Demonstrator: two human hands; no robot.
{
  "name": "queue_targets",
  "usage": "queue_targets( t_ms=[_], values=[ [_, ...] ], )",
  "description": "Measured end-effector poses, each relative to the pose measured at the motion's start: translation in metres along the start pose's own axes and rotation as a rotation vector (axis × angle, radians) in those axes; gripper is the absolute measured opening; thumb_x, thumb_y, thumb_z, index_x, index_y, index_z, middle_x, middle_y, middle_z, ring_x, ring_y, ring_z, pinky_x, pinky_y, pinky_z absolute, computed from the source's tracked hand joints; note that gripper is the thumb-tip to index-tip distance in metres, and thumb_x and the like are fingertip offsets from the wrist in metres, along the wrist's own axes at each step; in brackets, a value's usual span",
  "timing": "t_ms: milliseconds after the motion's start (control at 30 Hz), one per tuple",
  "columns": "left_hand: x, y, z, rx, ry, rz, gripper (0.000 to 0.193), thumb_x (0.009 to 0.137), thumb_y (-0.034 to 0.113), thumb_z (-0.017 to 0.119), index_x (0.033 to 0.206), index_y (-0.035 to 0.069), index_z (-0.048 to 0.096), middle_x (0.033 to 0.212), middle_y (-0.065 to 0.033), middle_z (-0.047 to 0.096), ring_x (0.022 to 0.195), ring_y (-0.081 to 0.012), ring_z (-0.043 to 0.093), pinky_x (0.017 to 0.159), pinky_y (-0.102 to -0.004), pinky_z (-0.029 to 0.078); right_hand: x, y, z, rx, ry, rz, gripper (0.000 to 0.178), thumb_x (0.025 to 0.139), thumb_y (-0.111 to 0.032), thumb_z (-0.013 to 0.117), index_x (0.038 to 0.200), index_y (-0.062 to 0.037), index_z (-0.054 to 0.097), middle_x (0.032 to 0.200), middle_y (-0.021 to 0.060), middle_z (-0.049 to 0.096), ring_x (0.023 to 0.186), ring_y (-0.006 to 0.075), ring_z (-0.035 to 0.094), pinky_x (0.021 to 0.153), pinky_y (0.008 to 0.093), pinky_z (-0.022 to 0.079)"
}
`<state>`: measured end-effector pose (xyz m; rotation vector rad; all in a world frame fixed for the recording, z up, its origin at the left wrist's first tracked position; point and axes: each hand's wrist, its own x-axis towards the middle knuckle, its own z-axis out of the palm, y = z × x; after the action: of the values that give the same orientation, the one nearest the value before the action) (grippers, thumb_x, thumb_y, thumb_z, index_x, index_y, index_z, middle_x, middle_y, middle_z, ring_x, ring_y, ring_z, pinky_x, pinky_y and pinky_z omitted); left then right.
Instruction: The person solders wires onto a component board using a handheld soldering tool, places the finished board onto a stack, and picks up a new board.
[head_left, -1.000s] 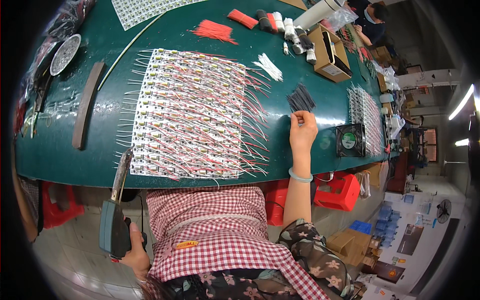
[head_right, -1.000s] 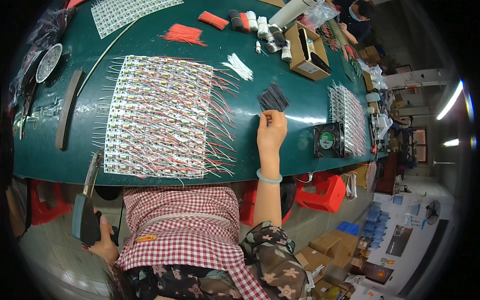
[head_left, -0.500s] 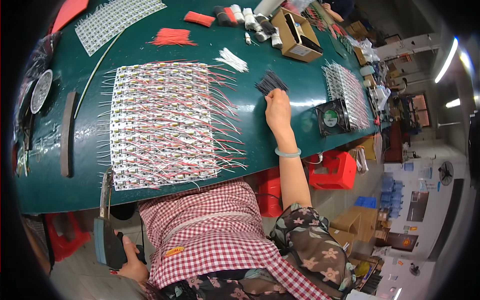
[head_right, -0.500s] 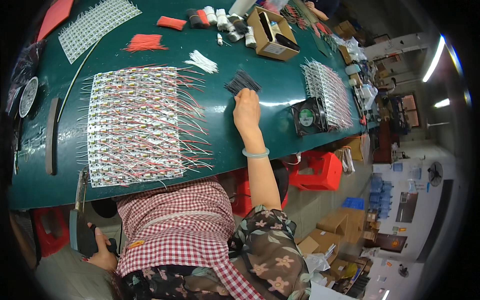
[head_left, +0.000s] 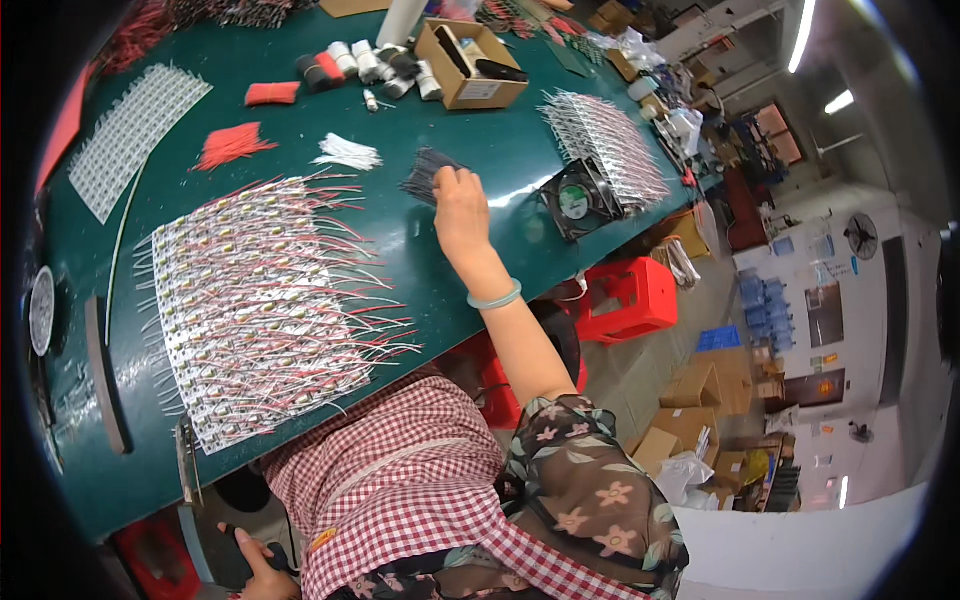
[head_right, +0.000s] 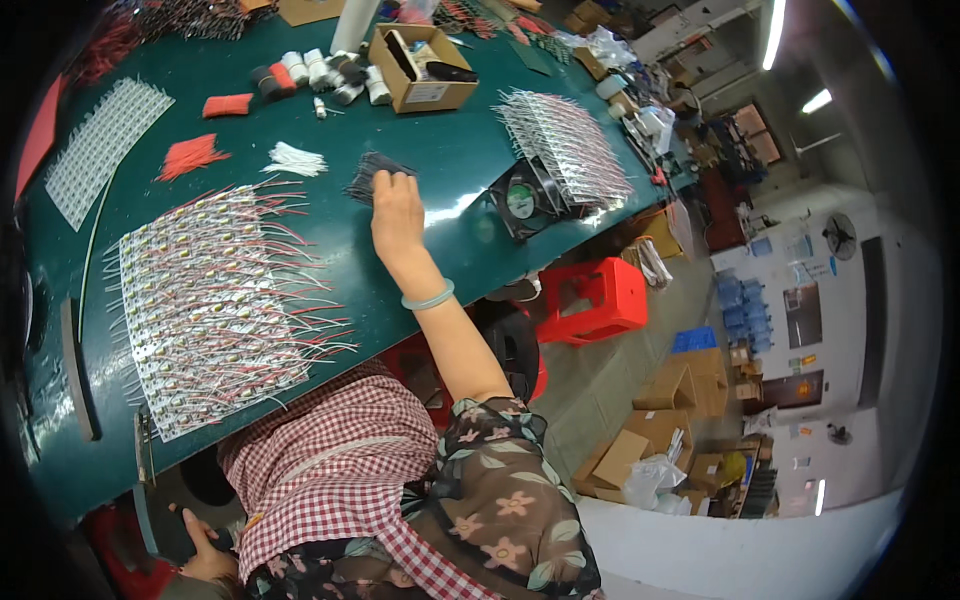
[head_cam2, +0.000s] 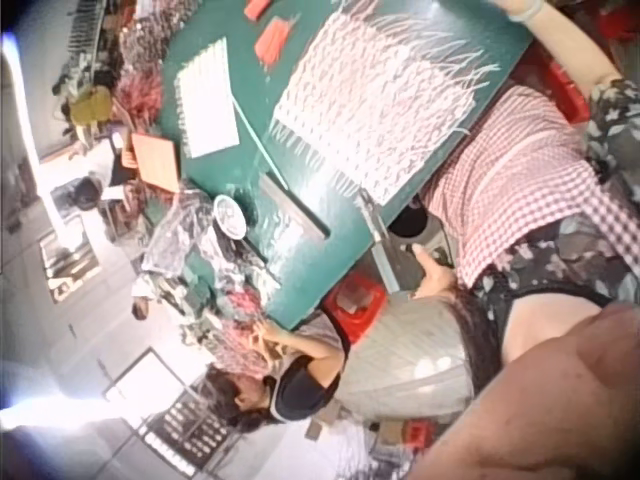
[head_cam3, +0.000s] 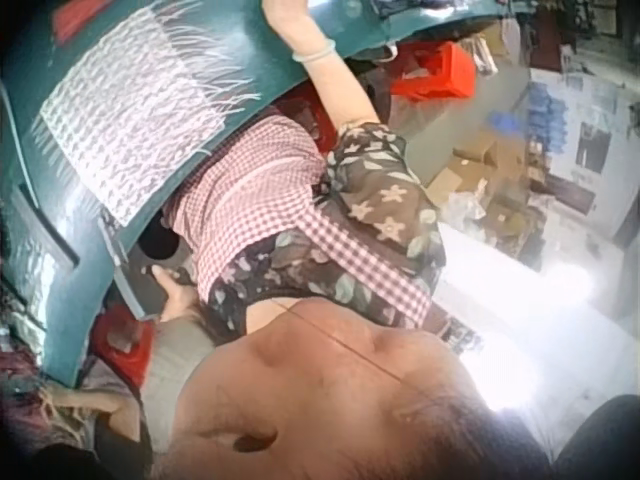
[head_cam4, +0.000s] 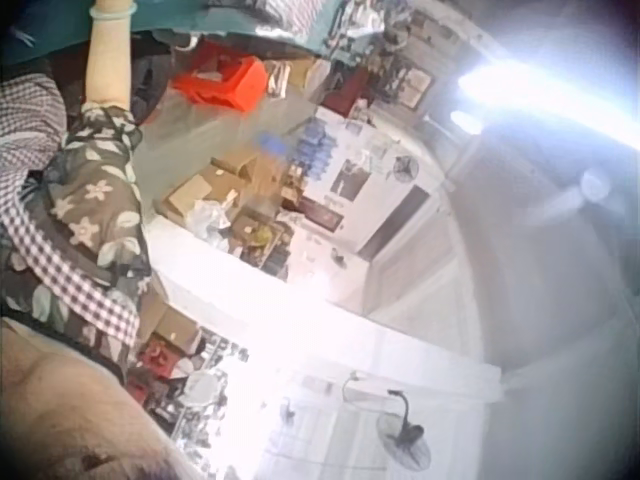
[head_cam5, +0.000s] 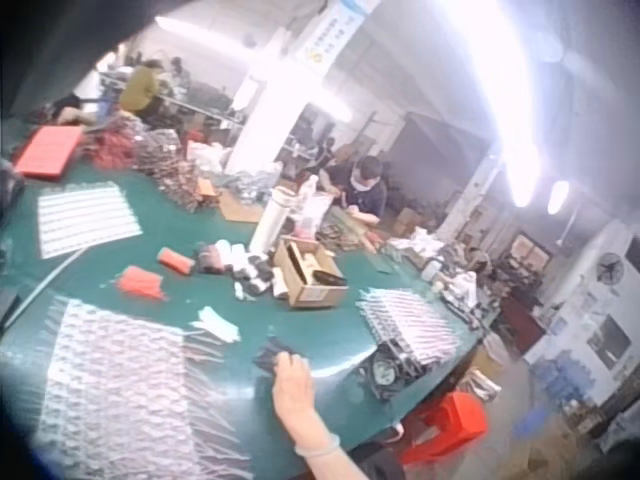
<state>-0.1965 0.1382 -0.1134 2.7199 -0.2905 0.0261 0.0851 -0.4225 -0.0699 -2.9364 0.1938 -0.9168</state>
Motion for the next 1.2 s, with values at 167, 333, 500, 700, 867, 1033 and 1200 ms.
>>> queue_targets(
  t_ms=[167,333,500,700,867,1033,1200],
  values=[
    [0.027,0.014,-0.019,0.031,-0.010,0.232,0.054,0.096,0.003,0.057,0.146,-0.006,0.038,0.084,-0.0023,0.049,0.075,-0.0146,0.050,0.081,-0.0263,0.046,-0.004,0.001,-0.002,0.035,-0.040,0.060,0.014,0.078,0.008,0.053,0.089,-0.0010,0.054,0.092,0.0188,0.056,0.092,0.0375,0.055,0.078,0.0462,0.050],
    [0.060,0.131,-0.050,-0.633,0.296,-0.792,0.035,0.098,0.019,0.062,0.126,-0.003,0.060,0.072,0.0020,0.052,0.061,-0.0068,0.044,0.059,-0.0232,0.040,-0.003,0.002,-0.004,0.073,0.074,-0.063,0.009,0.079,0.004,0.053,0.085,-0.0029,0.055,0.087,0.0182,0.057,0.085,0.0382,0.053,0.076,0.0486,0.041],
    [0.056,0.130,-0.018,-0.930,0.596,-0.785,0.030,0.089,0.001,0.068,0.119,-0.003,0.064,0.080,-0.0019,0.061,0.056,-0.0066,0.049,0.052,-0.0219,0.039,0.001,-0.062,-0.049,0.233,0.148,-0.070,0.002,0.089,-0.002,0.061,0.090,-0.0034,0.062,0.087,0.0125,0.060,0.083,0.0324,0.055,0.076,0.0422,0.045],
    [0.040,0.131,-0.013,-0.884,0.638,-0.706,0.029,0.086,-0.003,0.070,0.114,-0.004,0.064,0.085,-0.0044,0.063,0.057,-0.0073,0.052,0.050,-0.0225,0.040,-0.057,-0.219,-0.088,1.011,-0.274,-0.268,0.011,0.081,0.005,0.068,0.090,-0.0007,0.063,0.084,0.0127,0.061,0.075,0.0298,0.059,0.069,0.0367,0.048],
    [0.041,0.146,-0.030,-0.960,0.601,-0.834,0.027,0.079,0.003,0.079,0.102,-0.006,0.069,0.093,-0.0076,0.072,0.081,-0.0117,0.066,0.071,-0.0253,0.052,-0.099,-0.268,-0.074,1.126,-0.507,-0.333,0.013,0.079,0.003,0.069,0.085,-0.0018,0.059,0.078,0.0114,0.058,0.073,0.0281,0.058,0.065,0.0385,0.047],
    [0.037,0.146,-0.029,-0.877,0.630,-0.754,0.024,0.077,0.003,0.079,0.098,-0.005,0.070,0.086,-0.0091,0.072,0.074,-0.0127,0.067,0.065,-0.0253,0.052,-0.117,-0.277,-0.062,1.049,-0.497,-0.401,0.015,0.075,0.003,0.070,0.082,-0.0028,0.058,0.077,0.0108,0.056,0.072,0.0287,0.056,0.064,0.0397,0.046],
    [0.036,0.138,-0.026,-0.706,0.594,-0.598,0.021,0.074,0.001,0.078,0.093,-0.004,0.070,0.082,-0.0119,0.070,0.067,-0.0171,0.067,0.061,-0.0267,0.051,-0.121,-0.280,-0.057,0.949,-0.399,-0.482,0.018,0.072,0.003,0.070,0.080,-0.0042,0.056,0.076,0.0106,0.053,0.072,0.0300,0.054,0.067,0.0409,0.044]
  ],
)
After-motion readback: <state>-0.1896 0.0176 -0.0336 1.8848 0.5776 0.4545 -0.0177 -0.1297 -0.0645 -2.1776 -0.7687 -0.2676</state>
